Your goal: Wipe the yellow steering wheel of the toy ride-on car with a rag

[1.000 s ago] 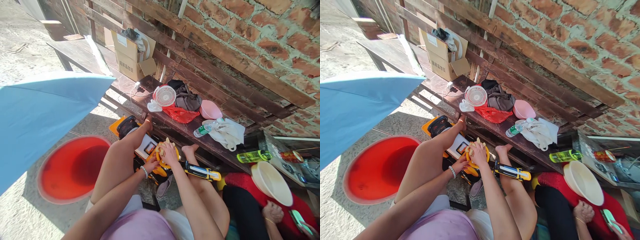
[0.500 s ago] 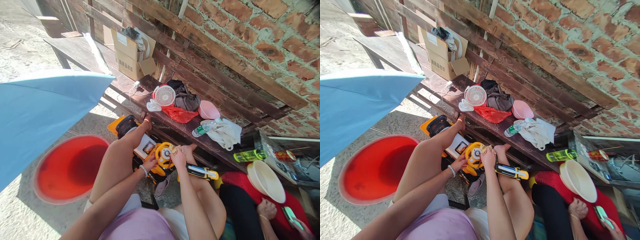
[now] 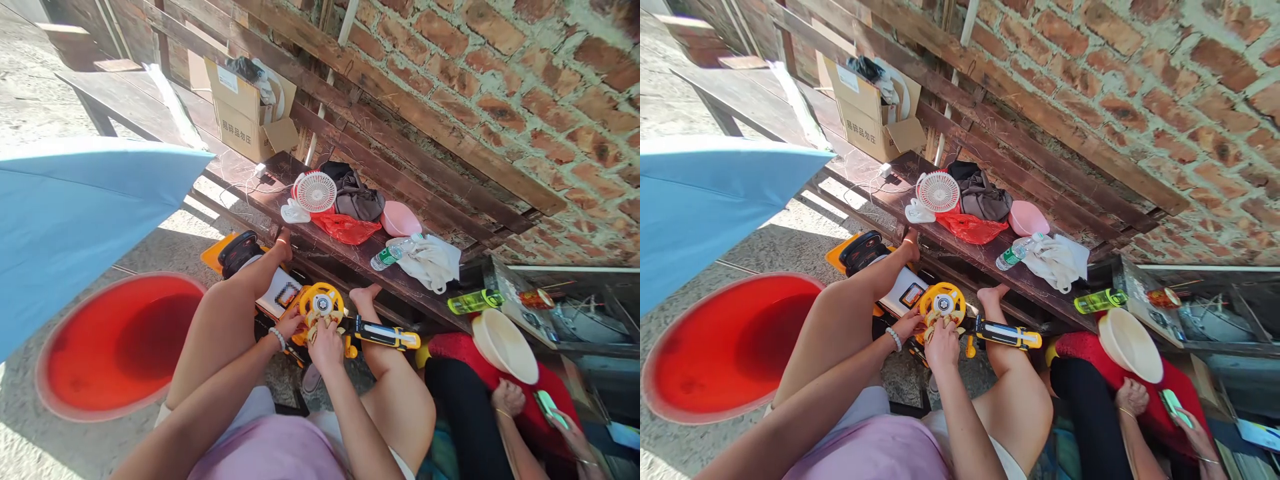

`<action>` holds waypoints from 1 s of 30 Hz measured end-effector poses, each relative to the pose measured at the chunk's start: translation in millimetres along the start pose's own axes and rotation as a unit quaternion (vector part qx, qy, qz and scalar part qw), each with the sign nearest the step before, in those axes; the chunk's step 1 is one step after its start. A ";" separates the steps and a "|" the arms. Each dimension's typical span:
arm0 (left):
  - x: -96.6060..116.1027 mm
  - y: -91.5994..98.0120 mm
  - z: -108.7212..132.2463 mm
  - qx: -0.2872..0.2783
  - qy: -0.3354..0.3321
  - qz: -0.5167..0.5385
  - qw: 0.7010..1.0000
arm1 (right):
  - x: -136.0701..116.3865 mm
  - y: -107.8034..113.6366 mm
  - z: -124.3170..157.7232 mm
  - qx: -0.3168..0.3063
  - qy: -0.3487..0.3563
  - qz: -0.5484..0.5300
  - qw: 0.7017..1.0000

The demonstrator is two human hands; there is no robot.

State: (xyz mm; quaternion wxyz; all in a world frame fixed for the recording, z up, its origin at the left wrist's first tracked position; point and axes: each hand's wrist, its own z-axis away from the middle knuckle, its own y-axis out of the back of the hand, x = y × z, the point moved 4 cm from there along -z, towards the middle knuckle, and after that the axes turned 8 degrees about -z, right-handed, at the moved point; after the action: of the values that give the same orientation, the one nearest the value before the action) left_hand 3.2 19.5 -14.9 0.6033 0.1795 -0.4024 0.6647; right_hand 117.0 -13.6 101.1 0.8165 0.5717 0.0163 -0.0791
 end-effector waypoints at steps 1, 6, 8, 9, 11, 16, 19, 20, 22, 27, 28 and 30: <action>0.0 -0.6 1.0 0.003 0.002 0.001 1.000 | -4.6 -2.9 3.3 -0.004 0.010 0.001 1.000; 0.7 -0.8 4.6 0.015 0.011 -0.002 1.000 | 1.4 -7.9 2.7 0.002 0.090 -0.098 0.991; 0.4 0.4 4.6 0.018 0.014 -0.006 1.000 | 17.3 0.4 -9.8 0.037 0.110 -0.168 0.979; 0.2 1.0 4.3 0.018 0.015 -0.009 1.000 | 26.0 7.5 -18.9 0.068 0.114 -0.194 0.972; -0.5 2.2 3.5 0.019 0.017 -0.013 1.000 | 40.6 24.7 -41.6 0.142 0.107 -0.216 0.960; -0.8 2.8 2.2 0.018 0.011 -0.025 0.999 | 35.1 41.3 -101.1 0.132 0.068 -0.170 0.974; -0.7 2.5 2.4 0.012 0.008 -0.027 1.000 | 13.0 31.3 -113.1 0.089 0.066 -0.115 0.987; -0.7 2.6 2.5 0.012 0.007 -0.027 1.000 | 6.0 28.3 -111.7 0.086 0.076 -0.104 0.988; -0.4 3.0 2.8 0.011 0.007 -0.026 1.000 | -5.5 24.0 -102.9 0.076 0.109 -0.090 0.987; 0.2 2.9 2.3 0.008 0.012 -0.027 1.000 | -16.0 19.6 -62.2 0.019 0.193 -0.072 0.978; 0.0 2.5 2.4 0.007 0.011 -0.027 1.000 | -15.3 18.1 -52.8 0.012 0.201 -0.069 0.977; -0.4 1.1 2.9 0.002 0.001 -0.023 1.000 | -11.0 13.7 -34.5 0.007 0.205 -0.063 0.977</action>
State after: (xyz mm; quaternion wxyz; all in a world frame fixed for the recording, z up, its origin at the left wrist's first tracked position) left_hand 1.5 17.2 -13.8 0.6184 0.1889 -0.3964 0.6518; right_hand 110.4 24.5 103.3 0.7851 0.5793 0.2186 -0.0118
